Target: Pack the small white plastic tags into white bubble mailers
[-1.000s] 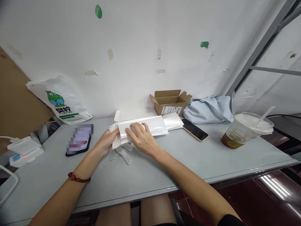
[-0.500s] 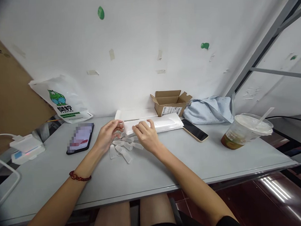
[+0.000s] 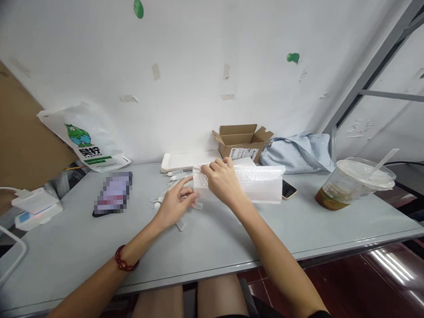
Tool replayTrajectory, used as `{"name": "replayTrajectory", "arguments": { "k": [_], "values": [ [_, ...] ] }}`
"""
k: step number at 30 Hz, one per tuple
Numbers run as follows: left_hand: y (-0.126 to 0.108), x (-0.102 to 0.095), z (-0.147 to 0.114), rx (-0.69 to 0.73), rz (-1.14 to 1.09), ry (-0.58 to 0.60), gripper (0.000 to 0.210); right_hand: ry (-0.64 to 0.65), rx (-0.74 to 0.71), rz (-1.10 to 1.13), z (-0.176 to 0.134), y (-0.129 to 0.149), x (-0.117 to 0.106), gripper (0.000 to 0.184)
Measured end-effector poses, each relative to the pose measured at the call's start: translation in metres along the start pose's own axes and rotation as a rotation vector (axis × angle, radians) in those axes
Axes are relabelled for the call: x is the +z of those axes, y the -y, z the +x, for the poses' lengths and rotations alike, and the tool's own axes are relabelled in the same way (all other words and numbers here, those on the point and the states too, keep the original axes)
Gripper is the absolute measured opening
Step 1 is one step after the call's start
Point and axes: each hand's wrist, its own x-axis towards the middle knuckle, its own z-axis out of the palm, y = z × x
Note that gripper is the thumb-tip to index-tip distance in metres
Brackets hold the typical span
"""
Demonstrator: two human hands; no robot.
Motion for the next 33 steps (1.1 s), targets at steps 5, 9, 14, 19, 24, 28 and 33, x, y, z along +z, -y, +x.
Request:
{"name": "replayTrajectory", "arguments": {
  "k": [5,9,14,19,24,28,33],
  "values": [
    [0.000,0.010,-0.007,0.084,0.234,0.040,0.045,0.406,0.122,0.194,0.004,-0.018,0.003,0.025],
    [0.004,0.011,-0.011,0.224,0.546,0.135,0.023,0.515,0.148,0.243,0.002,-0.022,0.011,0.024],
    [0.006,0.012,-0.013,0.375,0.794,0.271,0.026,0.627,0.136,0.200,0.002,-0.018,0.015,0.023],
    [0.006,0.011,-0.013,0.435,0.866,0.331,0.026,0.674,0.124,0.124,0.004,-0.013,0.012,0.022],
    [0.007,0.012,-0.014,0.449,0.913,0.358,0.026,0.716,0.131,0.092,0.004,-0.010,0.013,0.019],
    [0.006,0.013,-0.016,0.464,0.922,0.369,0.025,0.718,0.128,0.090,0.005,-0.008,0.016,0.018],
    [0.003,0.013,-0.017,0.448,0.940,0.406,0.032,0.714,0.120,0.086,0.005,-0.007,0.016,0.019]
  ]
}}
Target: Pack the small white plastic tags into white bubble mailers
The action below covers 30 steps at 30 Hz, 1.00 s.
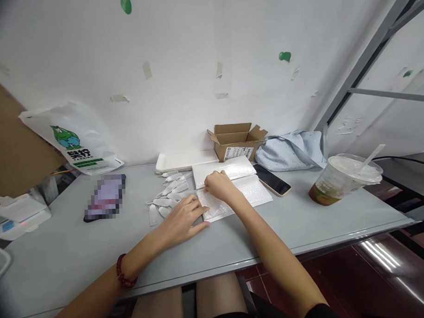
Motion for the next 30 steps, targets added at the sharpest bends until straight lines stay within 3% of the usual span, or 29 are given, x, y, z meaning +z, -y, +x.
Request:
{"name": "replayTrajectory", "arguments": {
  "k": [10,17,30],
  "values": [
    [-0.0032,0.0001,0.0010,0.008,0.014,-0.016,0.028,-0.025,0.030,0.054,0.0008,-0.0055,0.0059,0.007],
    [-0.0025,0.0031,0.0015,0.038,0.034,-0.027,0.023,-0.015,0.008,0.019,0.0018,-0.0053,0.0093,0.018],
    [-0.0048,0.0067,0.0026,-0.020,0.072,-0.063,0.019,-0.036,0.023,0.049,0.0023,-0.0071,0.0085,0.015]
  ]
}}
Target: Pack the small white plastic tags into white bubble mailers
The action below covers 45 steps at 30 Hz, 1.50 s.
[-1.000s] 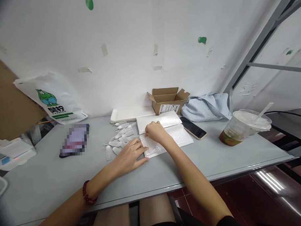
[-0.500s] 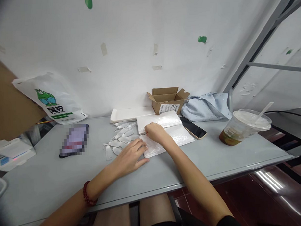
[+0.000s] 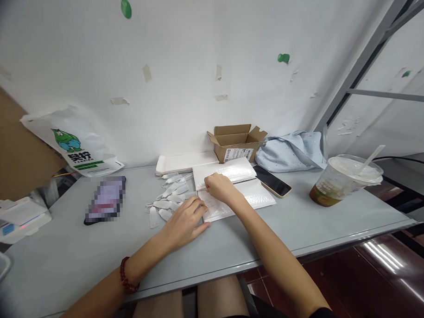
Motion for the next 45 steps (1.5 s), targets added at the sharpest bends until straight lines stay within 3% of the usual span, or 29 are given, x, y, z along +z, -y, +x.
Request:
{"name": "replayTrajectory", "arguments": {
  "k": [11,15,20,22,25,28,30,32,33,35,37,40,45],
  "values": [
    [0.001,0.006,0.000,-0.012,-0.107,-0.074,0.024,-0.014,0.002,0.004,0.001,0.000,0.001,0.013],
    [0.011,0.003,0.004,-0.088,-0.252,-0.231,0.027,-0.022,-0.003,0.006,0.000,0.000,0.000,0.015],
    [0.058,-0.024,0.008,-0.365,-0.352,-0.538,0.028,-0.053,0.011,0.033,-0.001,0.000,-0.002,0.014],
    [0.079,-0.041,0.005,-0.544,-0.471,-0.600,0.023,-0.065,0.011,0.036,-0.002,0.000,-0.003,0.016],
    [0.100,-0.058,0.000,-0.778,-0.902,-0.705,0.021,-0.074,0.007,0.035,-0.002,0.001,-0.003,0.017],
    [0.106,-0.060,0.000,-0.790,-1.326,-0.759,0.021,-0.074,0.010,0.039,-0.002,0.002,-0.002,0.017],
    [0.110,-0.054,0.002,-0.790,-1.401,-0.802,0.020,-0.081,0.012,0.049,-0.001,0.001,-0.001,0.017],
    [0.117,-0.047,0.003,-0.822,-1.213,-0.903,0.020,-0.095,0.009,0.060,-0.001,0.001,-0.001,0.017],
    [0.122,-0.043,0.002,-0.851,-1.011,-0.947,0.021,-0.102,0.007,0.064,-0.001,0.000,-0.001,0.017],
    [0.134,-0.036,-0.002,-0.821,-0.545,-0.871,0.029,-0.113,0.006,0.069,-0.001,0.000,-0.002,0.016],
    [0.145,-0.030,-0.007,-0.750,-0.300,-0.710,0.035,-0.119,0.010,0.071,-0.001,0.000,-0.003,0.017],
    [0.157,-0.021,-0.011,-0.680,-0.179,-0.558,0.043,-0.127,0.014,0.071,-0.002,0.000,-0.004,0.018],
    [0.164,-0.011,-0.008,-0.674,-0.157,-0.503,0.047,-0.140,0.002,0.066,-0.003,0.001,-0.004,0.018]
  ]
}}
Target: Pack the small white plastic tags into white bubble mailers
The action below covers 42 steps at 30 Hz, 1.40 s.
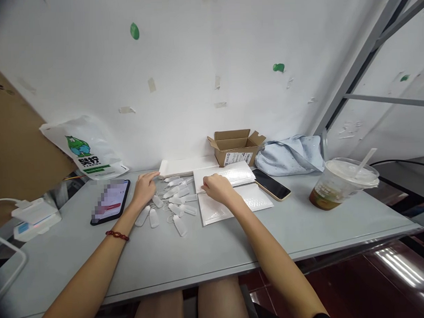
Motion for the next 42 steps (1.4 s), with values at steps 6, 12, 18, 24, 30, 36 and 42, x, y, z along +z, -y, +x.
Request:
{"name": "replayTrajectory", "arguments": {
  "k": [6,12,18,24,30,36,42],
  "values": [
    [-0.003,0.004,0.002,-0.020,-0.017,0.037,0.050,-0.001,-0.011,-0.016,-0.003,0.006,-0.004,0.019],
    [-0.009,0.009,0.004,-0.010,-0.007,0.086,0.055,0.000,-0.023,-0.040,-0.005,0.011,-0.006,0.022],
    [-0.006,0.009,0.002,-0.052,-0.021,0.218,0.061,0.021,-0.027,-0.020,-0.003,0.011,-0.001,0.021],
    [-0.010,0.001,0.004,-0.244,-0.167,0.105,0.065,0.006,-0.028,0.007,-0.002,0.010,0.000,0.020],
    [-0.028,-0.022,0.005,-0.290,-0.691,-0.332,0.061,-0.062,-0.003,0.071,0.000,0.005,-0.001,0.016],
    [-0.034,-0.059,-0.006,-0.433,-1.181,-0.480,0.046,-0.190,-0.037,0.114,0.000,0.008,0.004,0.020],
    [-0.030,-0.083,-0.009,-0.414,-1.433,-0.452,0.017,-0.247,-0.081,0.132,0.000,0.006,0.008,0.024]
  ]
}}
